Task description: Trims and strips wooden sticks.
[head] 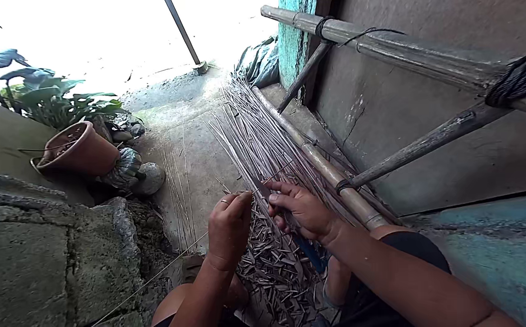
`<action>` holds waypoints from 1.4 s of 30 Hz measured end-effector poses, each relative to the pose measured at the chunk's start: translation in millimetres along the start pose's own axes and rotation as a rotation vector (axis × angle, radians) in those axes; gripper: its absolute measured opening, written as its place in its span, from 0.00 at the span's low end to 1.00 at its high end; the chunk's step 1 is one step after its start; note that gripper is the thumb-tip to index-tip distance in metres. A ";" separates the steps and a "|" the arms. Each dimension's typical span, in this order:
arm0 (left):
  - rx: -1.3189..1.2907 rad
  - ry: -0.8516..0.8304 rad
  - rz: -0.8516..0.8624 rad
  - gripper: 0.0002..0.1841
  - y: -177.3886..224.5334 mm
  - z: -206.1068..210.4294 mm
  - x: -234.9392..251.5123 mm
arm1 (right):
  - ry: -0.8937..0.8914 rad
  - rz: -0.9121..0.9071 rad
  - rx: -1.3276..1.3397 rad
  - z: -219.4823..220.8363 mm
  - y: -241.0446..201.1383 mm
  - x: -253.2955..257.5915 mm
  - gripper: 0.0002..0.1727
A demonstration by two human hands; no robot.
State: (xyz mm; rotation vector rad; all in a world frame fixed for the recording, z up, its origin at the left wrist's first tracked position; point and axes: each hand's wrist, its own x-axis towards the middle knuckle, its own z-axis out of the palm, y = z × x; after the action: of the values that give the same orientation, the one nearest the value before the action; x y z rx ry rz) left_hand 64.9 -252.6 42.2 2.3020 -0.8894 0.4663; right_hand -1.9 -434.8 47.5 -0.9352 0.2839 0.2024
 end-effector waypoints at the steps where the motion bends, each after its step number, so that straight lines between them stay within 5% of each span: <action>1: -0.002 -0.002 0.005 0.09 0.8 0.6 -0.2 | 0.009 0.012 0.012 0.2 0.2 0.3 0.20; 9: 0.040 0.035 0.031 0.09 -5.0 -2.0 2.2 | 0.369 -0.166 0.224 -37.9 -41.7 9.2 0.17; 14: 0.023 0.034 0.034 0.09 -2.8 0.6 2.5 | 0.017 -0.021 0.002 -5.3 -9.5 -1.0 0.24; 17: 0.010 0.032 0.051 0.09 -0.4 3.2 1.0 | -0.018 0.007 0.012 -2.5 -1.5 1.8 0.22; 25: 0.039 0.039 0.079 0.09 -2.0 4.0 3.6 | 0.279 -0.064 0.199 -22.4 -30.6 4.3 0.20; 30: 0.035 0.040 0.023 0.10 -6.7 -4.5 5.0 | 0.490 -0.300 0.210 -44.4 -46.4 13.6 0.17; 37: -0.019 0.023 0.032 0.10 -1.9 1.4 4.4 | 0.023 -0.013 -0.007 -3.7 -13.1 -1.2 0.23; 42: 0.007 0.015 0.033 0.10 -4.1 -0.6 3.5 | 0.213 -0.065 0.108 -18.8 -24.3 7.6 0.18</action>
State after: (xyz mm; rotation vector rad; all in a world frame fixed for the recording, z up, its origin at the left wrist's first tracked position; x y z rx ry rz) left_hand 70.2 -251.6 42.7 2.2904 -0.9207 0.5010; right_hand 9.5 -463.8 52.9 -0.8588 0.4560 0.0262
